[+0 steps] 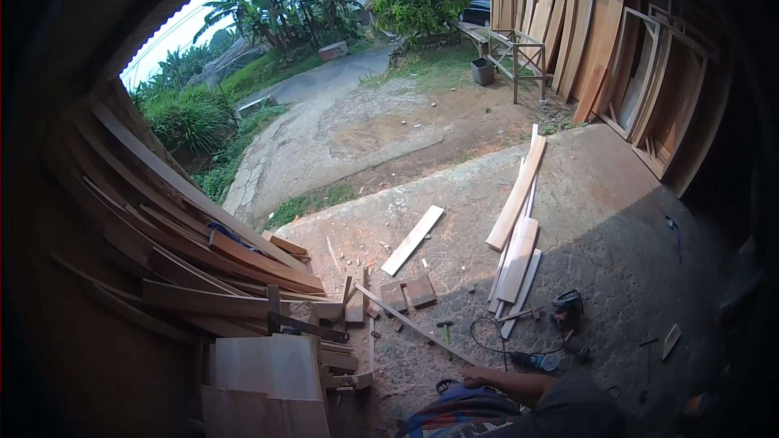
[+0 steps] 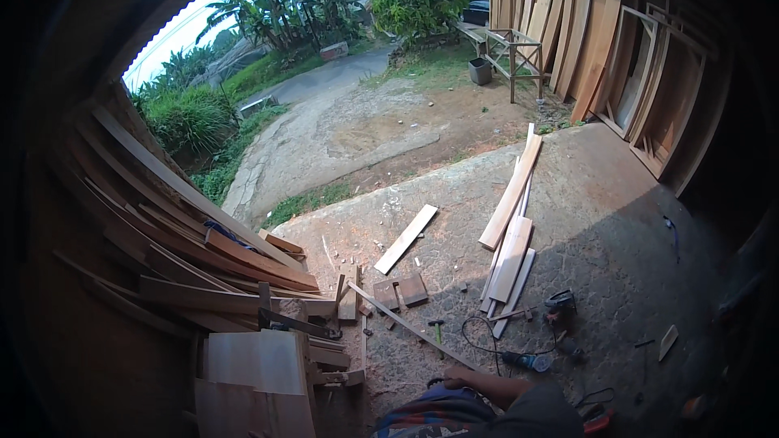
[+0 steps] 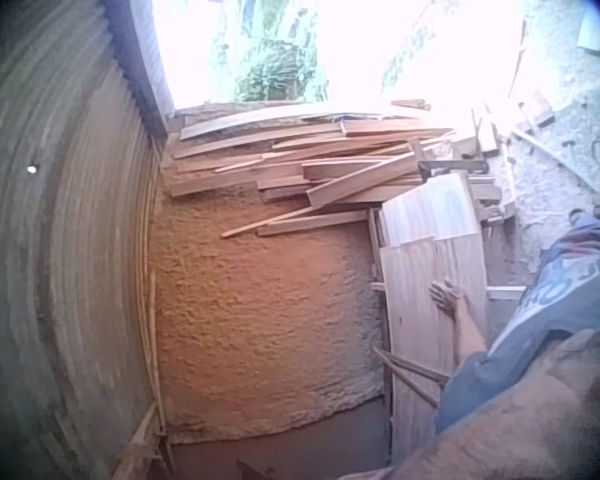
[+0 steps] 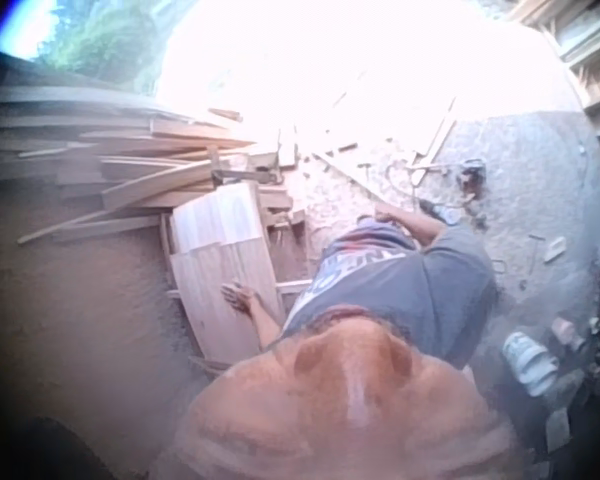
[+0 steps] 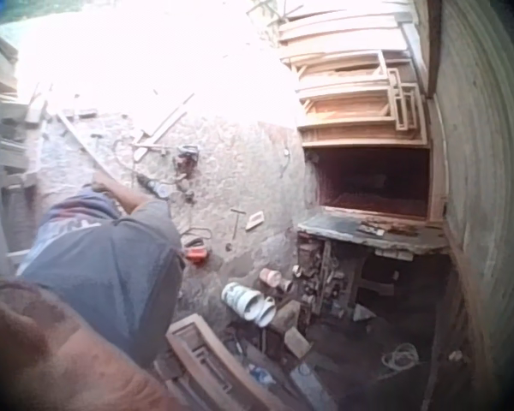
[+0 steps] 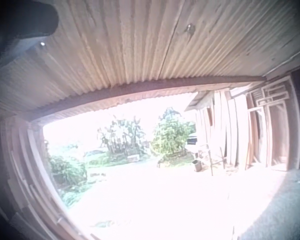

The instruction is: The person marks a large wooden board using a pencil and a straight edge, then uses a circular saw to cut along the marked line. The person also measures the board with a tape measure.

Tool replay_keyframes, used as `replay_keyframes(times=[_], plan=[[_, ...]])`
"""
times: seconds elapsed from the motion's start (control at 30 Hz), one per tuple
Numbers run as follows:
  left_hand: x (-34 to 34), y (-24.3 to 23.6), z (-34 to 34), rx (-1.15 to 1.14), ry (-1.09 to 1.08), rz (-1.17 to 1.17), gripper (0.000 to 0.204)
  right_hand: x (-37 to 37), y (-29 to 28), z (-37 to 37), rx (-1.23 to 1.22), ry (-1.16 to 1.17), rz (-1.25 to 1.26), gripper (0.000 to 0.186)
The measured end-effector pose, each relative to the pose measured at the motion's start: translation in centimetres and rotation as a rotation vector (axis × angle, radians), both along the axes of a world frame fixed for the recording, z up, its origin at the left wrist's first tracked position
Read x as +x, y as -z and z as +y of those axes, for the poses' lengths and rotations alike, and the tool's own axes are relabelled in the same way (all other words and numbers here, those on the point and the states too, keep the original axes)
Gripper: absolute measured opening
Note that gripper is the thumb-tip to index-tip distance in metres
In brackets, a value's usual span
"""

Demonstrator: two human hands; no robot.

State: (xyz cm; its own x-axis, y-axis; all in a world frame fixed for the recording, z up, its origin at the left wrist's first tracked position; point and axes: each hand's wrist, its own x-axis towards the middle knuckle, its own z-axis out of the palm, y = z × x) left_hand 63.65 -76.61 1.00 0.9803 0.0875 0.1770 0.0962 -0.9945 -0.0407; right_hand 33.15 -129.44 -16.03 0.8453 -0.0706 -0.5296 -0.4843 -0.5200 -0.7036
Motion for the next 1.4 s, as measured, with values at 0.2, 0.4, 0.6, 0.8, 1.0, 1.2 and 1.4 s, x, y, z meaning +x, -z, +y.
replay_keyframes(times=[0.2, 0.4, 0.6, 0.8, 1.0, 1.2, 1.4], plan=[[0.1, 2.3, 1.2, 0.152, -0.027, -0.124, 0.066, -4.0, 5.2, 1.7, -0.005, 0.102, 0.095, 0.041], [0.3, 1.5, 0.7, 0.100, 0.004, 0.010, 0.066, -6.4, 7.6, 3.8, -0.123, 0.252, 0.188, 0.049], [-1.5, 0.3, 3.6, 0.108, 0.213, 0.014, 0.068, -7.5, 4.7, 9.7, -0.111, 0.264, 0.266, 0.047], [-1.8, 0.6, 1.7, -0.033, 0.185, 0.062, 0.069, -14.6, 8.6, 12.3, 0.005, 0.333, 0.189, 0.057], [-0.3, 2.6, 3.4, 0.107, 0.197, -0.174, 0.067, -15.6, 7.6, 14.4, -0.043, 0.373, 0.227, 0.056], [-0.7, 2.5, 2.9, 0.011, 0.212, -0.099, 0.068, -17.7, 7.3, 15.4, -0.062, 0.416, 0.246, 0.055], [-1.6, 0.9, 2.8, -0.084, 0.236, -0.010, 0.070, -18.5, 7.2, 15.9, -0.073, 0.444, 0.250, 0.054]])
